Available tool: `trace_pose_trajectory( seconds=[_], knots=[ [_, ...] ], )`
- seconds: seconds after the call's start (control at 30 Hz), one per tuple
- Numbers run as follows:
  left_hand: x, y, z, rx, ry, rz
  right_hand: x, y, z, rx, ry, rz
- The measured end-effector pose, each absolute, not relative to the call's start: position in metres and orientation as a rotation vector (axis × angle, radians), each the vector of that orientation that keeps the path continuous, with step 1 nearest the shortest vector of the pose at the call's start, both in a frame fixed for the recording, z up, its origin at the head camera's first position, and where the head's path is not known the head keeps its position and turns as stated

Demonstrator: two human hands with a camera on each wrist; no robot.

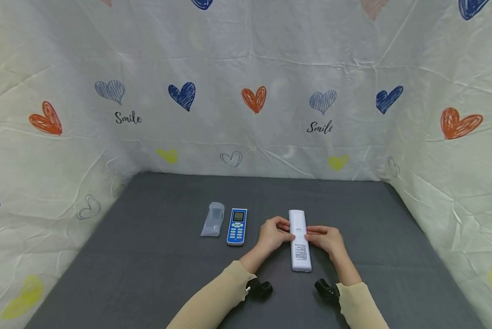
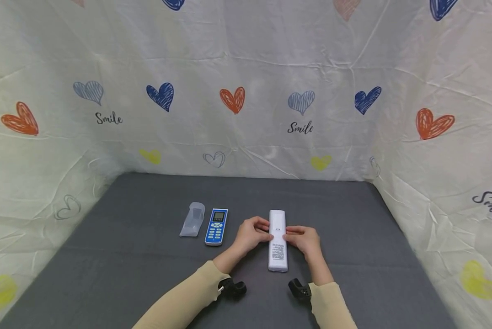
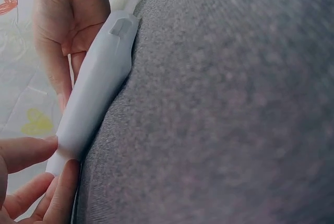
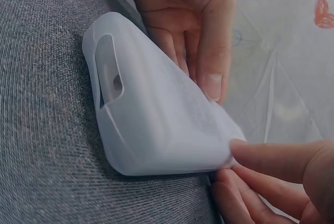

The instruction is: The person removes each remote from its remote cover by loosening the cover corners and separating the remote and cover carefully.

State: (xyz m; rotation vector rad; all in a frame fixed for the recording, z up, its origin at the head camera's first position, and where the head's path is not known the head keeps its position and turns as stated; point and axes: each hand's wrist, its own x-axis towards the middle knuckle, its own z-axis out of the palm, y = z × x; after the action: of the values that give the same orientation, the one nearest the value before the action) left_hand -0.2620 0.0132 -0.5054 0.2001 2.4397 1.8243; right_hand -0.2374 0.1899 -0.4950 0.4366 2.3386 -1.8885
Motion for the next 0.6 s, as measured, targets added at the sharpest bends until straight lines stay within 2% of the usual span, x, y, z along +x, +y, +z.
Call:
trace_pose_trajectory(
  seconds=[0.6],
  knots=[
    [-0.291, 0.018, -0.504, 0.101, 2.491, 1.798, -0.238, 0.192, -0.498, 0.466, 2.333, -1.890]
  ],
)
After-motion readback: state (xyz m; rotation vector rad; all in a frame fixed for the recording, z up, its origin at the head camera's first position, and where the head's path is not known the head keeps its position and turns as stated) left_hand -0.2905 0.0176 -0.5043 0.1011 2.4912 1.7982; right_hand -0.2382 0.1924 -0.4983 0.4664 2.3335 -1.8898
